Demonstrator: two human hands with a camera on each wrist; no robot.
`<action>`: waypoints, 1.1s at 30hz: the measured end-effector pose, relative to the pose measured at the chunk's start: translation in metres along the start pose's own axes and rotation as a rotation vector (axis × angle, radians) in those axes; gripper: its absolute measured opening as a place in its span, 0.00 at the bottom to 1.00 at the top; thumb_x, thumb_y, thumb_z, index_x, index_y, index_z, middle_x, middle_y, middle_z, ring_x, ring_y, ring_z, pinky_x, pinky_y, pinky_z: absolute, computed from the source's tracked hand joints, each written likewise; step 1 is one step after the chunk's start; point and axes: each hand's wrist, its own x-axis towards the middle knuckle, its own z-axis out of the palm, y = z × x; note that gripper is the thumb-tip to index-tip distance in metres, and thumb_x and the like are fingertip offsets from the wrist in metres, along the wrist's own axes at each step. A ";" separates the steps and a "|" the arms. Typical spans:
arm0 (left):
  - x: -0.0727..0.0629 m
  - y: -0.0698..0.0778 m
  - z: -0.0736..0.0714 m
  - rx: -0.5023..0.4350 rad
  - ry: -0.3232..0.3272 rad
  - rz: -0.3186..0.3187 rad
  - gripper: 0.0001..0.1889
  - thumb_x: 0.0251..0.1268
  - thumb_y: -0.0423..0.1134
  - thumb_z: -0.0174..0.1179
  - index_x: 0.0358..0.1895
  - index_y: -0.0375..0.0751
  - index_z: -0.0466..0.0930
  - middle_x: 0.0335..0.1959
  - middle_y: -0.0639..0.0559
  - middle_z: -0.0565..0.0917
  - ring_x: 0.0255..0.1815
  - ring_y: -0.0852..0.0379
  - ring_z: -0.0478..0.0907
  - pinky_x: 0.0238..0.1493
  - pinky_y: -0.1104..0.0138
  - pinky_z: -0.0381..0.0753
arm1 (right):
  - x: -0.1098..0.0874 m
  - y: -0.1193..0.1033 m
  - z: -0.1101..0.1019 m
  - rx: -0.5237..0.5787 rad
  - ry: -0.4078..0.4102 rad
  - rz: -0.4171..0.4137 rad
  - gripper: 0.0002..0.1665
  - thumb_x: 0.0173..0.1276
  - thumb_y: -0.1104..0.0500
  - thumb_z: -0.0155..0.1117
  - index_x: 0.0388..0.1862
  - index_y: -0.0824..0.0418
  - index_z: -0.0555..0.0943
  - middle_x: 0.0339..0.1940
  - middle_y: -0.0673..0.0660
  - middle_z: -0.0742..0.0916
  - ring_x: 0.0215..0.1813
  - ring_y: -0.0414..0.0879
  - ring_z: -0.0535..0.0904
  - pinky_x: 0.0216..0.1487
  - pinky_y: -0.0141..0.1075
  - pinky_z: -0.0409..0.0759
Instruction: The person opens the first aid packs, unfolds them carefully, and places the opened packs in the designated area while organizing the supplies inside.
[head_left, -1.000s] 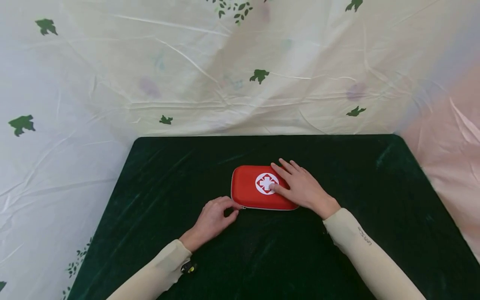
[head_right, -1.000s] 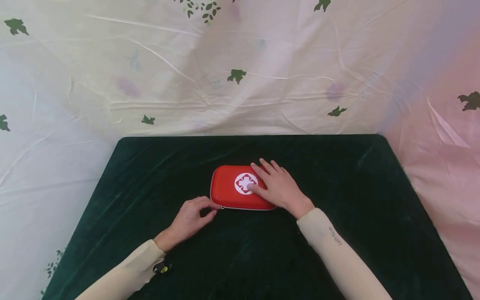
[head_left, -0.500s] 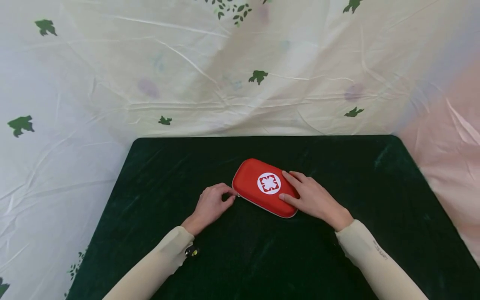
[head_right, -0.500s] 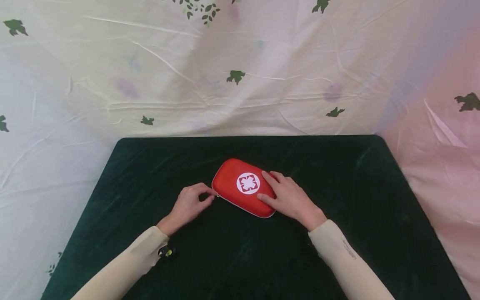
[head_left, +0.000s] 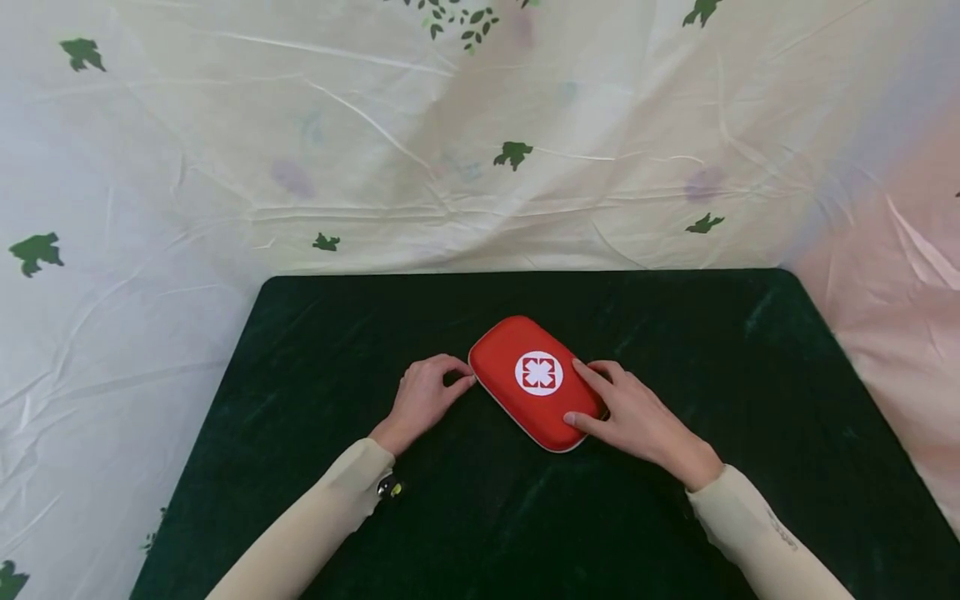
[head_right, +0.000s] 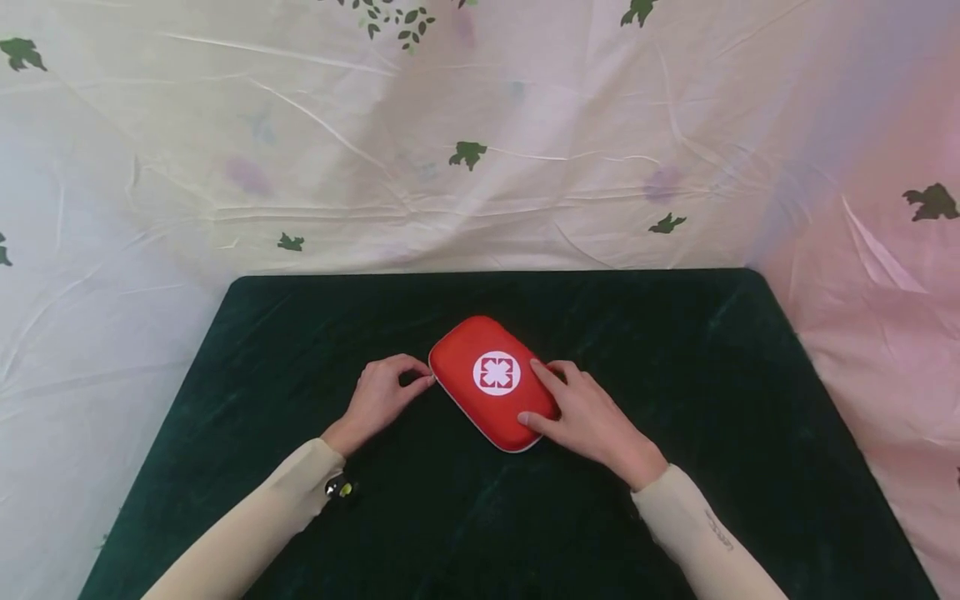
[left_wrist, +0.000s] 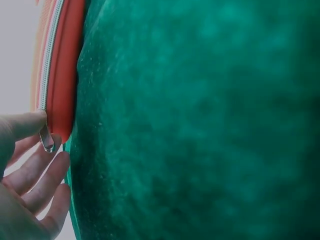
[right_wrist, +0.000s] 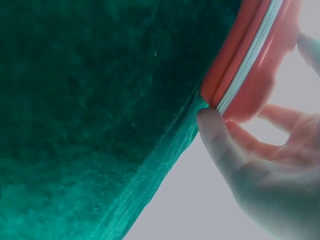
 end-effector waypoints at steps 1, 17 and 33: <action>0.002 0.000 0.000 -0.003 0.002 -0.006 0.06 0.68 0.41 0.70 0.45 0.47 0.89 0.42 0.54 0.89 0.38 0.61 0.83 0.46 0.59 0.83 | -0.002 0.000 0.001 0.003 0.000 -0.001 0.54 0.67 0.31 0.68 0.84 0.53 0.62 0.73 0.63 0.71 0.60 0.56 0.73 0.52 0.49 0.80; 0.032 0.003 0.008 -0.028 0.032 -0.050 0.06 0.72 0.40 0.67 0.46 0.46 0.89 0.42 0.52 0.90 0.31 0.58 0.79 0.40 0.61 0.81 | -0.022 -0.001 0.007 0.037 0.021 -0.005 0.51 0.67 0.34 0.70 0.82 0.55 0.66 0.69 0.61 0.74 0.53 0.50 0.78 0.48 0.43 0.83; 0.051 0.006 0.014 -0.046 0.033 -0.071 0.08 0.73 0.39 0.66 0.50 0.44 0.89 0.45 0.50 0.90 0.36 0.55 0.80 0.47 0.58 0.83 | -0.031 -0.003 0.007 0.042 0.024 -0.133 0.44 0.65 0.47 0.78 0.76 0.58 0.73 0.59 0.52 0.80 0.47 0.41 0.81 0.46 0.32 0.85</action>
